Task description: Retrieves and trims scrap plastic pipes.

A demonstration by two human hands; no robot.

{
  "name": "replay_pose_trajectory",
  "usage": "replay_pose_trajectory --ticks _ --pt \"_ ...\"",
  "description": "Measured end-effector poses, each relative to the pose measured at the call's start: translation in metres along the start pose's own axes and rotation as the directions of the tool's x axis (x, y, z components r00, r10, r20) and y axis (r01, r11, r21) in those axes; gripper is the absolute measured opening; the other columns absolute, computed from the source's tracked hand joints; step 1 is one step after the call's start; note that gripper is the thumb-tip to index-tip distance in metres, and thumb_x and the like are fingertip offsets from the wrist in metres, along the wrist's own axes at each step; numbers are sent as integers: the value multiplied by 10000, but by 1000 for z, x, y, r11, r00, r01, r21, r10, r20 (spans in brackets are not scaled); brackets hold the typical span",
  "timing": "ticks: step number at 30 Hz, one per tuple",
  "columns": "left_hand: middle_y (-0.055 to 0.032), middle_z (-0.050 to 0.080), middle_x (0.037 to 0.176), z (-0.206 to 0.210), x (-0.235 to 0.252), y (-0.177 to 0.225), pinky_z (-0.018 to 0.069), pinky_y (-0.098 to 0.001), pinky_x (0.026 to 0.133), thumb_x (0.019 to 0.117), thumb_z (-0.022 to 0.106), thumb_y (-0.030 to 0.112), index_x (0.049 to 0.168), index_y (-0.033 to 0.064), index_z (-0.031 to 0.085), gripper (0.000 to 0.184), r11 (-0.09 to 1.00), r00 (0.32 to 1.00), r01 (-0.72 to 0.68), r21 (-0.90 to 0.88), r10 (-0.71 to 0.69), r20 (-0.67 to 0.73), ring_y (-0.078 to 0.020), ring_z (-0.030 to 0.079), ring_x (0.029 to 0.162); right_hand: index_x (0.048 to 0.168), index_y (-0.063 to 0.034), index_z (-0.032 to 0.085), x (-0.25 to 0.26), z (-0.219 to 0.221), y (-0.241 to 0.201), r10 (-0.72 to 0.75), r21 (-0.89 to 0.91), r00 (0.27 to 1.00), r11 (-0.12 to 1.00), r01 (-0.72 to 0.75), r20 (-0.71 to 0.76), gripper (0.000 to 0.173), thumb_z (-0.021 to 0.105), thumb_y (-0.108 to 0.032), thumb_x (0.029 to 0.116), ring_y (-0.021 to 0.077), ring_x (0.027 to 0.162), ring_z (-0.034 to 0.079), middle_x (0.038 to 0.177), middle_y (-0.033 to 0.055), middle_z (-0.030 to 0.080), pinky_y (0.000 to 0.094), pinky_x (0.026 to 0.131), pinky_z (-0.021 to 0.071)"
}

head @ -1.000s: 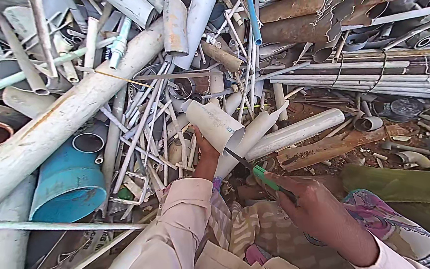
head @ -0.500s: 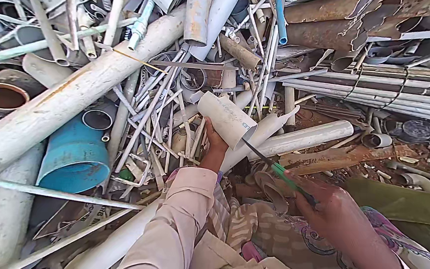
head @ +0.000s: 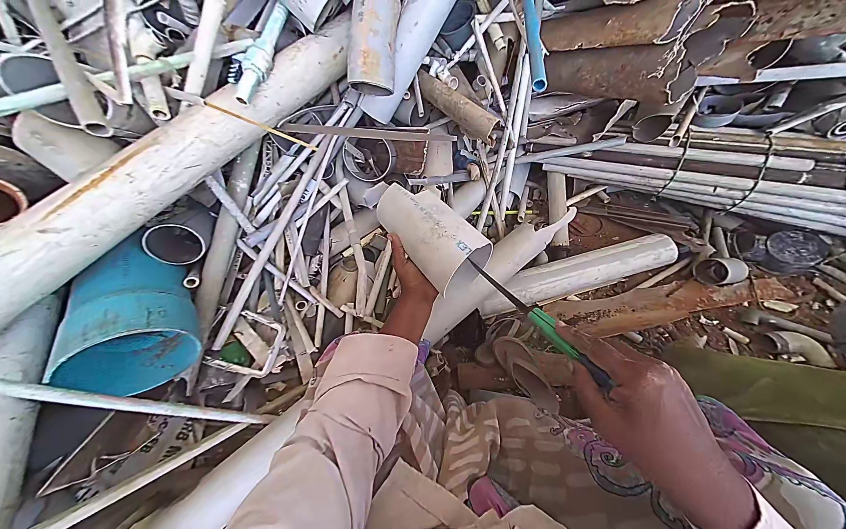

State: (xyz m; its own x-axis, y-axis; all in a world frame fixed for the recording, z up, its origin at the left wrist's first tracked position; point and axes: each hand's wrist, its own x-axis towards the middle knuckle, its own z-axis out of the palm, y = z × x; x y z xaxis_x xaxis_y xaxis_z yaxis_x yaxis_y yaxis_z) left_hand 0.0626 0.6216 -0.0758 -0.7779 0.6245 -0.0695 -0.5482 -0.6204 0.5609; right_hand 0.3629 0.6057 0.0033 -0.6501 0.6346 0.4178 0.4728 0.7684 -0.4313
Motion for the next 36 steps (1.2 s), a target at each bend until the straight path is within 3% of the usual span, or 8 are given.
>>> replay_pose_trajectory --ticks 3,7,12,16,21,25,30,36 --pt "-32 689 1178 -4 4 -3 571 -421 922 1078 200 558 1348 196 524 556 998 1000 29 49 -29 1 -160 673 1097 1175 -135 788 -3 -4 2 -6 102 996 995 -3 85 396 520 -244 906 182 734 729 939 51 788 395 625 580" --pt "-73 673 1219 -9 6 -9 553 -470 936 1064 226 593 1379 188 516 589 990 994 110 83 -109 -19 -207 657 1130 1133 -92 807 -4 -1 1 -3 -92 1000 996 2 -7 418 506 -242 885 288 598 690 804 118 745 469 480 512" --pt "-76 684 1205 -7 7 -10 561 -481 923 1055 216 614 1376 194 526 613 989 991 129 76 -128 -28 -220 668 1113 1169 -135 797 -5 -6 6 28 -5 997 1000 -27 76 412 517 -266 897 232 702 733 917 76 786 455 579 572" --pt "-82 674 1223 -9 7 -11 556 -493 931 1054 232 614 1387 192 513 607 992 993 116 45 -115 -13 -228 658 1131 1166 -110 801 -2 -1 5 -2 -208 999 978 -7 -42 412 523 -203 875 302 559 665 796 137 715 467 438 485" --pt "-72 674 1212 -6 6 -8 556 -473 929 1067 267 573 1382 188 515 555 992 993 104 67 -100 -64 -215 661 1115 1162 -111 798 -5 4 1 -44 -92 996 994 50 76 416 512 -244 892 264 626 707 841 105 760 460 518 549" --pt "-80 667 1217 -2 4 -3 554 -469 928 1068 289 561 1378 180 514 540 993 989 95 66 -87 -117 -215 655 1122 1177 -111 798 1 9 0 -35 -272 998 962 18 -57 413 534 -172 865 293 510 634 773 141 690 449 397 454" --pt "-98 640 1262 0 6 -1 529 -480 964 1081 304 518 1406 152 493 525 994 984 62 91 -46 -170 -223 628 1163 1197 -106 782 -1 11 -6 -40 -124 993 991 54 111 390 579 -171 871 309 648 716 906 140 756 492 515 559" --pt "-113 603 1333 -1 7 0 495 -517 1011 1069 345 530 1440 159 467 540 997 972 70 34 -61 -227 -246 592 1228 1242 -75 763 2 13 -5 -14 -261 999 965 24 40 423 601 -118 854 330 557 672 839 178 707 496 441 512"
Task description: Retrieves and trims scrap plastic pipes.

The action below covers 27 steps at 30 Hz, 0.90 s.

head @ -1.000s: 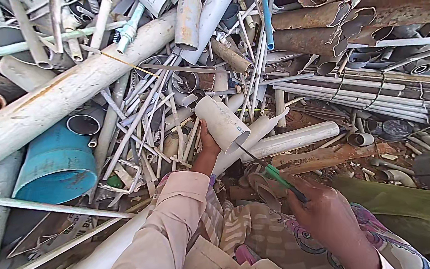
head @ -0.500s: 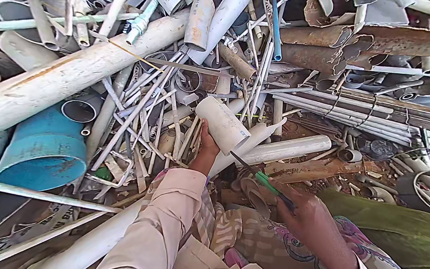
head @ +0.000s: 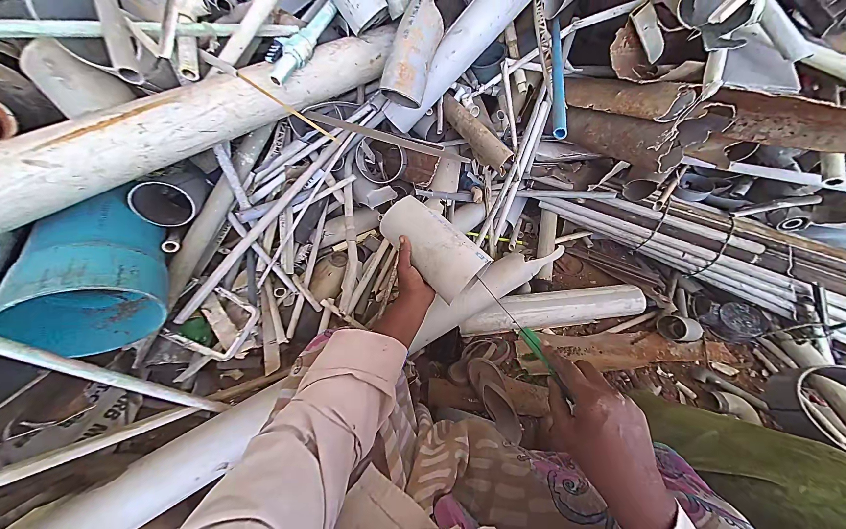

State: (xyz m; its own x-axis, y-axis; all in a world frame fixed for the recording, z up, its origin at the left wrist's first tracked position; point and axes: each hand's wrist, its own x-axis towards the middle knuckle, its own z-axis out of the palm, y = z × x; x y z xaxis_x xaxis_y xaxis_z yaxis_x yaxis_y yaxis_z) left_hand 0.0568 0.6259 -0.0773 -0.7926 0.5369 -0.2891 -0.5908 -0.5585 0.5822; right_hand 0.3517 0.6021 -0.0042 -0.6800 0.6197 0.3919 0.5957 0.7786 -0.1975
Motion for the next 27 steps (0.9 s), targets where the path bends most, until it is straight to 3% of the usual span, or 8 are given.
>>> replay_pose_trajectory --ticks 3,7,12,14,17,22,25,27 --pt "-110 610 1328 -3 4 -4 493 -498 1019 1069 361 520 1437 144 476 539 1000 1000 -14 28 14 4 -232 595 1225 1246 -71 756 -3 -4 -2 -24 144 993 990 7 116 411 590 -170 883 327 699 734 947 161 760 518 568 582" --pt "-107 592 1359 0 1 0 486 -524 1024 1073 327 530 1451 161 457 544 1000 1000 -13 12 13 8 -247 579 1253 1219 -70 771 -1 -2 1 13 66 1000 998 -14 17 422 575 -165 858 325 618 703 859 153 739 511 492 537" --pt "-115 615 1324 -1 4 -2 511 -522 993 1076 309 529 1445 163 465 542 1000 999 -18 -23 19 37 -252 606 1214 1244 -80 756 -1 -6 10 -3 383 988 922 -57 154 423 565 -257 910 216 718 724 920 85 779 436 625 589" --pt "-107 634 1284 -3 4 -3 528 -511 967 1078 268 542 1423 162 474 553 1000 997 -7 -26 10 81 -240 626 1177 1217 -99 770 2 -6 13 48 359 990 929 -92 130 410 563 -257 900 227 732 728 923 85 779 459 626 579" --pt "-94 657 1242 -3 2 -5 542 -510 948 1074 218 564 1393 169 495 579 999 990 4 -44 3 139 -233 648 1143 1172 -71 789 4 -2 12 59 157 997 986 -51 -47 406 557 -215 872 309 648 717 850 130 760 509 525 545" --pt "-71 672 1202 -4 0 -6 555 -458 934 1084 158 540 1380 162 502 590 999 982 -47 -11 48 184 -190 658 1113 1228 -90 766 -1 -5 11 17 416 995 907 -58 103 400 570 -216 903 201 740 729 924 77 782 427 653 594" --pt "-49 684 1169 -3 -1 -5 562 -439 921 1079 130 549 1347 173 517 603 997 977 -60 -52 69 202 -172 667 1091 1193 -78 782 1 -3 9 43 258 999 965 -40 -7 411 557 -213 877 278 649 712 840 112 760 481 543 554" --pt "-41 692 1135 -1 -3 -4 568 -426 905 1080 124 546 1322 177 529 599 995 977 -62 -73 76 201 -159 674 1069 1202 -67 775 1 -1 10 41 259 999 965 -36 -11 411 550 -215 892 285 651 713 842 119 757 478 544 556"
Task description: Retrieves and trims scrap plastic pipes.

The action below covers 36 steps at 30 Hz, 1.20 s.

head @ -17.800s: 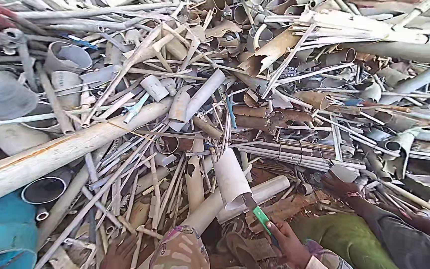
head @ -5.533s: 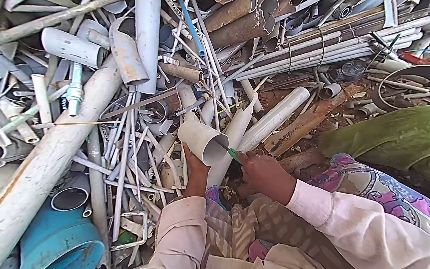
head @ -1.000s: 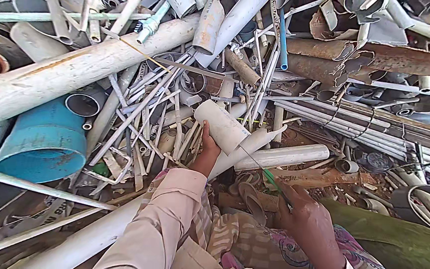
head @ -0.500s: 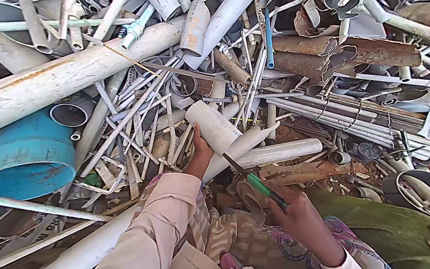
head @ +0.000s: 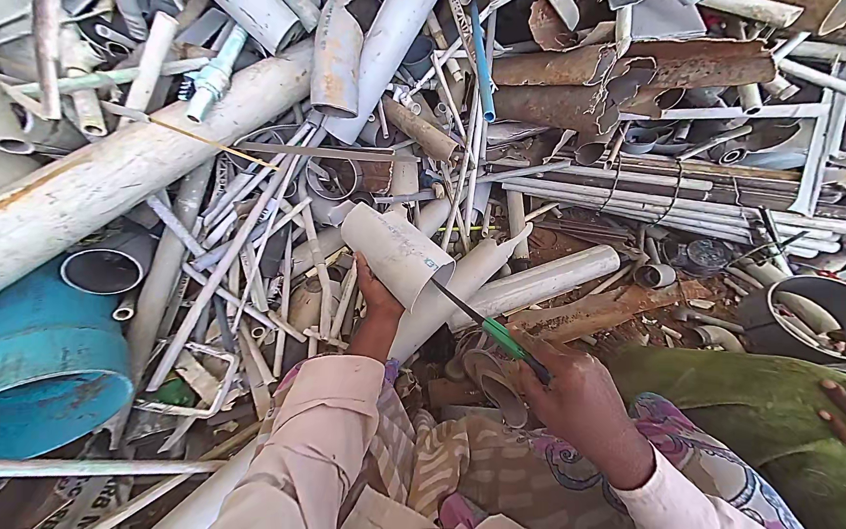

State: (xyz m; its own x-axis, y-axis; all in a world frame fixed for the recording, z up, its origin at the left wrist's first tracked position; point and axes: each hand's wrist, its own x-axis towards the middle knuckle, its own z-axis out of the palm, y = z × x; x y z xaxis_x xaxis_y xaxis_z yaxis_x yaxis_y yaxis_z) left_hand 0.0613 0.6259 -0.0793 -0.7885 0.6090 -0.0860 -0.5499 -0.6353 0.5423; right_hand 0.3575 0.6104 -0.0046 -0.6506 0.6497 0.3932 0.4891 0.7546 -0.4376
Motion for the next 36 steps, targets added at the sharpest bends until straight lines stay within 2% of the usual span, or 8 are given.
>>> replay_pose_trajectory --ticks 3,8,13,17,21,25,30,36 --pt "-20 703 1112 0 -1 0 584 -397 885 1088 130 526 1307 183 535 574 1000 1000 -9 0 9 9 -137 688 1039 1242 -89 759 -1 0 4 -14 174 995 985 -4 102 398 560 -218 921 223 801 744 969 90 784 445 699 604" --pt "-37 704 1114 0 0 1 579 -418 886 1076 93 548 1301 181 547 625 999 998 -7 -31 9 63 -156 685 1050 1186 -67 783 2 8 -4 -32 -89 997 996 26 -69 405 554 -223 890 291 639 717 859 127 761 474 510 549" --pt "-21 704 1118 -4 1 1 579 -403 894 1081 133 543 1303 194 547 585 1000 999 -5 -7 5 54 -141 684 1053 1269 -86 746 0 6 0 -6 198 993 980 -18 122 408 555 -216 933 209 755 726 960 94 781 423 664 591" --pt "-32 702 1129 -2 0 2 574 -411 899 1082 90 533 1313 182 542 617 999 997 -34 -14 35 67 -153 682 1057 1226 -50 762 4 6 1 39 -13 999 999 -40 -34 411 554 -197 903 297 691 730 921 143 771 492 577 572" --pt "-21 704 1132 -3 2 2 579 -398 899 1086 120 531 1319 187 542 592 999 998 -38 0 38 54 -137 682 1063 1266 -78 746 0 2 -2 -2 188 993 982 -21 120 403 559 -194 928 211 769 737 971 93 783 421 679 602" --pt "-34 704 1142 -5 2 2 572 -422 910 1072 104 564 1313 191 552 631 999 997 -24 -31 26 70 -158 678 1084 1214 -72 775 1 2 -3 -5 -19 1000 1000 5 -21 414 548 -211 897 274 650 717 872 118 768 469 542 562" --pt "-8 711 1114 -4 2 1 580 -391 893 1071 116 567 1294 200 560 618 999 996 -20 -35 23 89 -129 685 1051 1267 -102 751 -2 0 1 -39 177 992 984 17 117 403 559 -211 930 209 781 740 986 81 787 431 681 601" --pt "-41 703 1139 -2 2 2 578 -425 896 1072 108 563 1323 188 546 628 999 997 36 15 -37 68 -167 683 1068 1242 -57 756 1 3 -2 -24 -13 1000 1000 25 17 412 563 -187 903 286 682 728 893 129 771 474 580 582"
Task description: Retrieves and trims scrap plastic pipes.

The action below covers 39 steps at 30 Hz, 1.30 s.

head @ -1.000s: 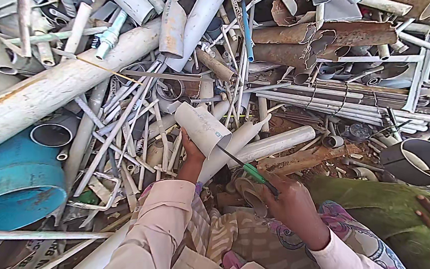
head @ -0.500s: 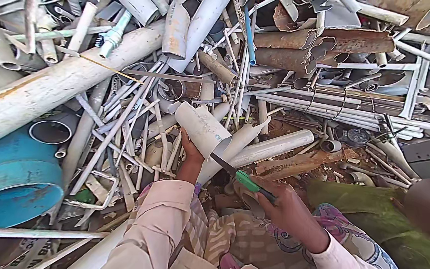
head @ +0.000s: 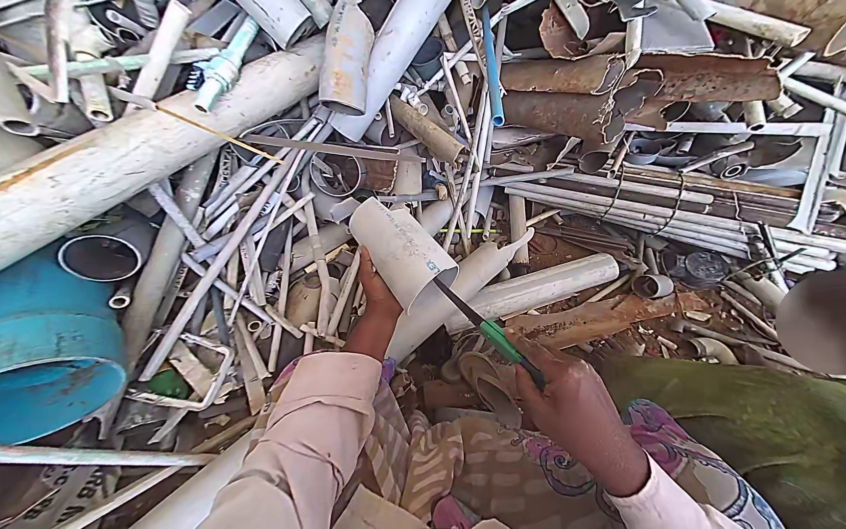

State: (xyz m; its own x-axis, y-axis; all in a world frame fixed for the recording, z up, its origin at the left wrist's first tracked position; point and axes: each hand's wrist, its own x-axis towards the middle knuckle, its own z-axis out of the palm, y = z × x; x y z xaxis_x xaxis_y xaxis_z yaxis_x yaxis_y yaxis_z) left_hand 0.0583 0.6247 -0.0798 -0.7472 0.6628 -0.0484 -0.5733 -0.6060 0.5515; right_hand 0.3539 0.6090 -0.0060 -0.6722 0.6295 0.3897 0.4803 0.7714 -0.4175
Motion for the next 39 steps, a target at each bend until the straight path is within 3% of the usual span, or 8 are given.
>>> replay_pose_trajectory --ticks 4,9,14,18,21,26,32,39 --pt "-66 681 1191 -5 2 -7 563 -446 922 1082 174 547 1384 167 505 587 994 994 87 61 -83 -78 -185 667 1100 1272 -54 737 -7 5 -9 -77 101 990 993 65 114 415 587 -182 907 293 810 768 1007 124 786 493 671 616" --pt "-69 696 1155 -1 -1 -5 572 -459 894 1063 126 590 1354 187 525 638 997 995 83 3 -83 -53 -196 681 1072 1208 -52 770 -2 6 -9 -10 -141 999 990 3 -48 398 589 -183 879 314 588 701 828 149 742 484 470 538" --pt "-24 703 1126 -3 -1 -1 580 -395 888 1079 94 541 1327 195 535 614 1000 1000 -15 11 15 -5 -139 683 1048 1293 -48 725 -6 5 -8 -102 181 991 980 86 85 415 570 -178 930 251 822 760 1019 117 786 435 713 618" --pt "-20 711 1102 -3 -2 -2 581 -395 880 1076 66 539 1287 195 556 635 999 999 -33 -34 34 34 -142 690 1035 1236 -62 763 -3 6 -7 -57 -69 998 996 55 -33 406 580 -172 891 308 624 715 840 146 749 473 508 559" --pt "-20 716 1093 -2 -1 -2 587 -385 871 1075 81 545 1300 196 554 630 1000 1000 -20 -10 20 13 -136 694 1022 1259 -79 751 -5 -1 -6 -164 34 986 986 163 40 399 579 -208 923 258 706 738 927 108 772 431 585 597" --pt "-23 710 1133 -13 4 -2 576 -405 916 1057 89 593 1311 195 552 661 999 995 -16 -41 20 102 -148 681 1077 1261 -56 731 -6 -30 -15 -236 -200 972 952 233 5 442 591 -169 858 258 563 669 851 122 706 377 434 518" --pt "-22 718 1110 -12 1 -10 582 -399 905 1062 101 585 1292 193 568 652 1000 994 2 -13 -1 112 -144 690 1054 1164 -38 756 -10 -28 -27 -231 -185 971 953 239 62 370 628 -84 820 280 629 704 926 159 706 377 466 555" --pt "-4 710 1162 -20 -13 -24 562 -372 954 1065 133 573 1325 192 562 630 998 965 57 4 -56 255 -117 666 1107 1310 34 672 15 -6 -48 -55 -247 959 961 127 279 472 727 12 842 350 701 736 1057 229 721 451 578 599"
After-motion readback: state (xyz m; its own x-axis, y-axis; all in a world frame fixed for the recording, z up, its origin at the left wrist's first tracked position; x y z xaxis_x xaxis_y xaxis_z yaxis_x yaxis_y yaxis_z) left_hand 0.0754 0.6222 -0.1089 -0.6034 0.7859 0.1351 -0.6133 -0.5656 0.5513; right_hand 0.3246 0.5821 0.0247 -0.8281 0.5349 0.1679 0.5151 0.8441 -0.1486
